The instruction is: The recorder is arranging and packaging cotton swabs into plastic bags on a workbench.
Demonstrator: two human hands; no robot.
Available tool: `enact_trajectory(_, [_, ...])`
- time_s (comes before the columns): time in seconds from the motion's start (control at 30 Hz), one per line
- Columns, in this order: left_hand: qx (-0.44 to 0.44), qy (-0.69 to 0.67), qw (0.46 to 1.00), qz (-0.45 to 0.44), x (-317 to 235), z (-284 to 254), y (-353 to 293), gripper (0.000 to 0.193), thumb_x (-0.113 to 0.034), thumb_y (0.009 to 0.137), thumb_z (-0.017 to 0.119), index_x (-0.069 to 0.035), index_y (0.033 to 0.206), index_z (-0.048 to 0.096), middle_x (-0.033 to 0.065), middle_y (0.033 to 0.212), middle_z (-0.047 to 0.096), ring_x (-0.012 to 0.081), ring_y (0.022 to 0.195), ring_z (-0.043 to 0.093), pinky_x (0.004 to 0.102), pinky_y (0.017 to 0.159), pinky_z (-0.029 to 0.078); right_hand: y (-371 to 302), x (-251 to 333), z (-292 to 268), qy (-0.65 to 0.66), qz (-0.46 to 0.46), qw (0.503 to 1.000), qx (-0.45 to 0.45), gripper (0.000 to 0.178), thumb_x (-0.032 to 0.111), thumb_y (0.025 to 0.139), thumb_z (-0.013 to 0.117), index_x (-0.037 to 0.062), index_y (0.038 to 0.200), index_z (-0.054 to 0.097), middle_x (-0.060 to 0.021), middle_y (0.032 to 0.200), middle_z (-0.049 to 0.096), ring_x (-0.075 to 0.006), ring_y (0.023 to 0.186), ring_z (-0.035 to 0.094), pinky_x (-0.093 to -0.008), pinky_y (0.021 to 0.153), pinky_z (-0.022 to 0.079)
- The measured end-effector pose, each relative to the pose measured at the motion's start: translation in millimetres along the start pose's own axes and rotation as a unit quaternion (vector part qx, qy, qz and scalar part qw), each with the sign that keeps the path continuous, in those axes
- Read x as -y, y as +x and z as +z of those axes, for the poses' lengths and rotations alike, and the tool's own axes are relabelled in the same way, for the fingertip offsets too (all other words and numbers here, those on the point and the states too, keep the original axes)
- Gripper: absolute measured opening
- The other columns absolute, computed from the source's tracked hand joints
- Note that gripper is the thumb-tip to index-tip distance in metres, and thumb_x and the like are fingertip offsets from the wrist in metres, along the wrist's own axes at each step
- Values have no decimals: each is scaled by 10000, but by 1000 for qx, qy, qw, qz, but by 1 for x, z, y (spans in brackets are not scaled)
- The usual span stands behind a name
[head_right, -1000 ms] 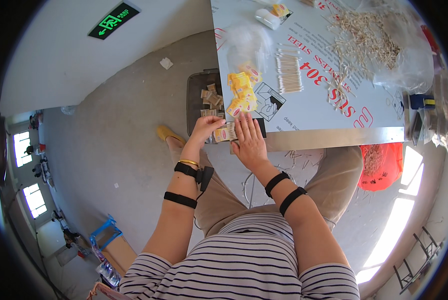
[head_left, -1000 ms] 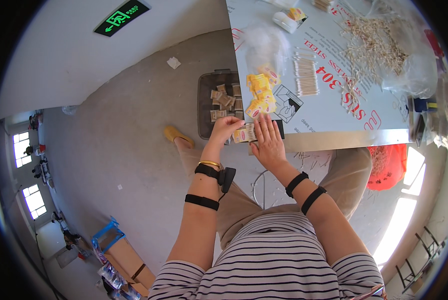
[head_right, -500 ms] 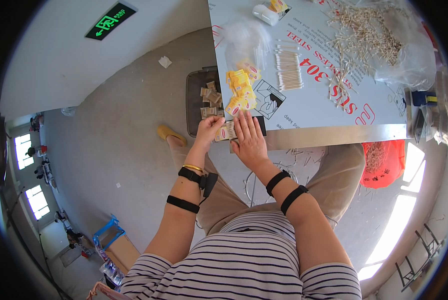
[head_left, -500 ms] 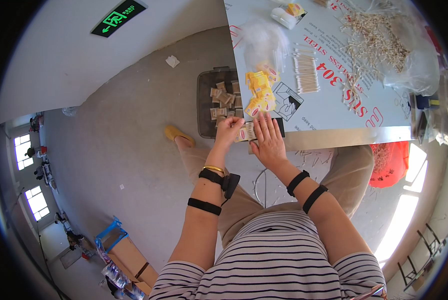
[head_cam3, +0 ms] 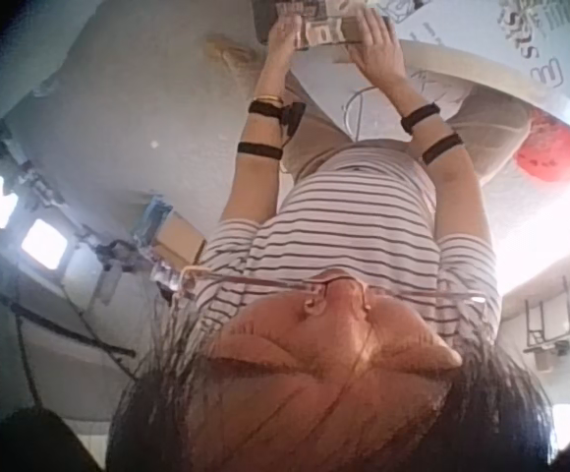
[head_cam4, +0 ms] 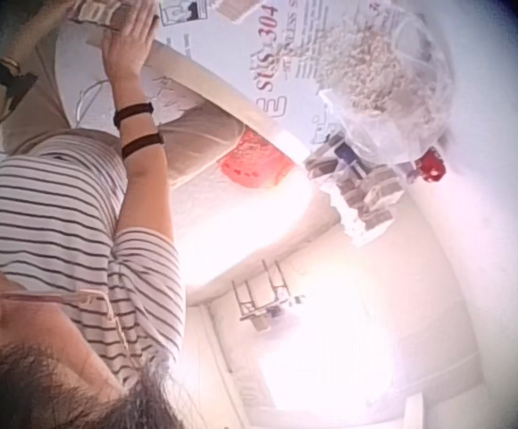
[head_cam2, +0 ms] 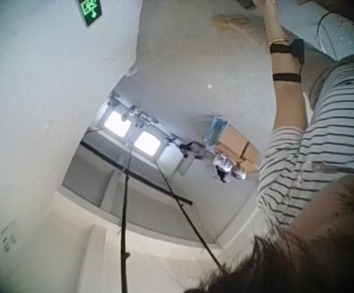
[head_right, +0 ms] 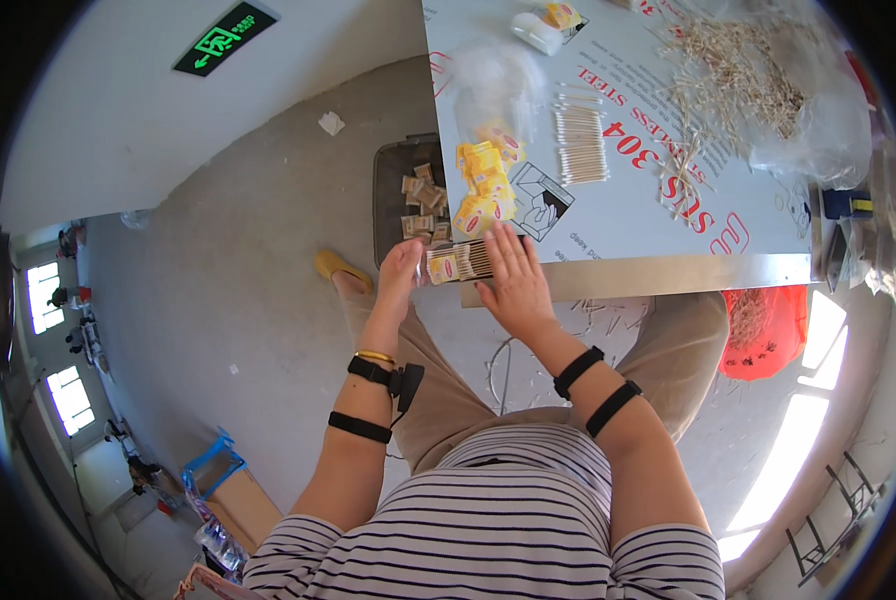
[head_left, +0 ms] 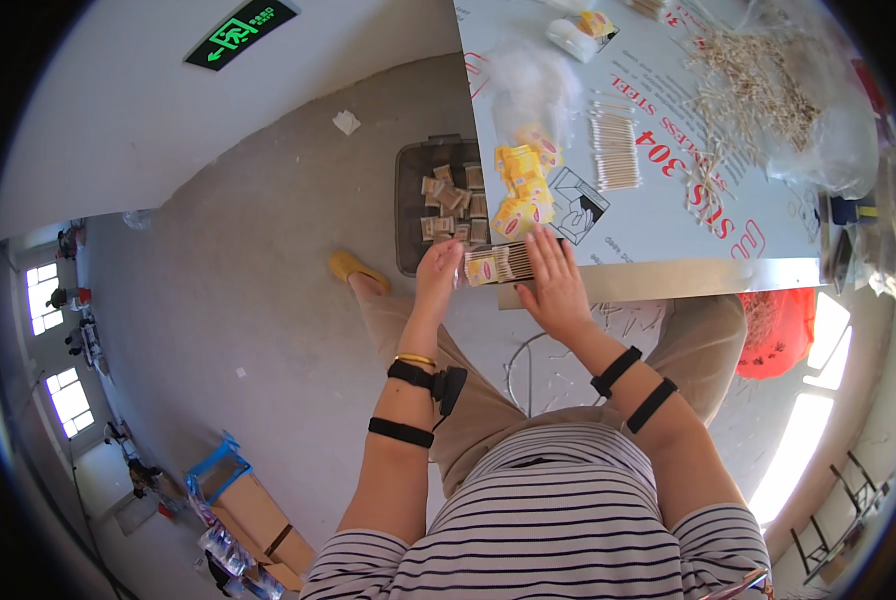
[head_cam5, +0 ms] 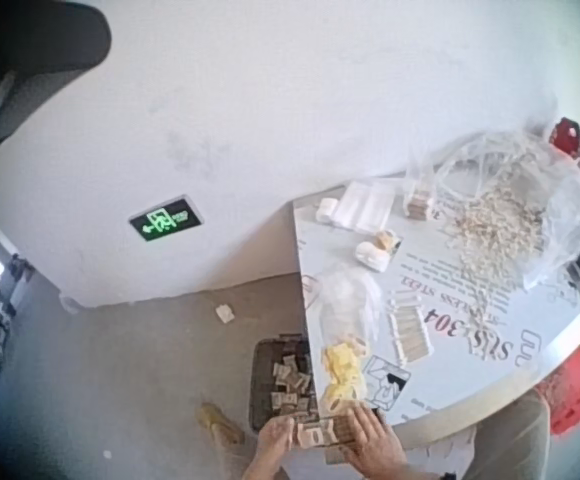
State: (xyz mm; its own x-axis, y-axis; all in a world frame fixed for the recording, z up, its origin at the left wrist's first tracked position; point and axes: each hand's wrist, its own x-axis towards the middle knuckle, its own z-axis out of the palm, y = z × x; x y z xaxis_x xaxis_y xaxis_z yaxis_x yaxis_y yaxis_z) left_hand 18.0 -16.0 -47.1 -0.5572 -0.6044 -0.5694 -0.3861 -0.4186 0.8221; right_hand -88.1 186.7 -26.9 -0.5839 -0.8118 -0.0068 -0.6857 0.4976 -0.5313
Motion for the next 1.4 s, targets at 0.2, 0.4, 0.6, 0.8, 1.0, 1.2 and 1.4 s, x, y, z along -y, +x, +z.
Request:
enact_trajectory(0.2, [-9,18,996,83,36,-17,-5,391,-421,1032,565,-89,832,618,-53,677,550,52,602,519,210,548,416,1,-19,-9,-74,-23,997,24,795,384,936,601,0,1549,272,-144,1639,240,-291,1538,172,-475,1245,139])
enact_trajectory(0.4, [-44,36,986,159,49,0,7,418,-370,1054,542,-84,752,575,-73,662,485,22,604,432,203,529,347,3,-12,1,-148,-18,987,53,853,512,929,572,-11,1542,292,-144,1646,220,-310,1540,151,-502,1244,118])
enact_trajectory(0.6, [-60,65,965,247,58,10,12,416,-367,1067,513,-92,756,542,-80,672,473,14,583,389,214,509,322,8,7,14,-116,-28,991,63,938,528,903,595,-65,1539,244,-197,1644,196,-345,1540,137,-552,1233,99])
enact_trajectory(0.8, [-34,11,983,181,60,11,13,412,-392,1076,478,-114,776,523,-85,670,452,10,556,380,223,473,294,12,26,23,-112,-16,991,67,969,567,893,587,-87,1527,258,-209,1646,178,-348,1543,116,-590,1220,80])
enact_trajectory(1.0, [10,-39,998,39,54,3,7,379,-346,1078,482,-46,865,576,-48,706,513,52,610,470,262,559,408,12,20,16,-69,-20,996,52,840,430,928,598,-54,1533,273,-179,1642,207,-326,1539,144,-550,1230,105])
enact_trajectory(1.2, [-122,-5,983,137,47,-10,-5,414,-413,1009,589,-25,1154,587,85,1088,575,191,985,578,324,863,470,7,11,-3,36,-35,997,51,748,221,894,640,-1,1527,309,-150,1615,282,-306,1508,244,-495,1232,162])
enact_trajectory(1.4, [-72,502,766,395,-14,24,-53,630,-410,934,629,-24,1405,469,163,1434,465,373,1366,386,557,1137,255,-2,0,1,-5,-29,999,20,751,251,900,623,23,1541,305,-104,1617,297,-265,1506,257,-466,1235,179])
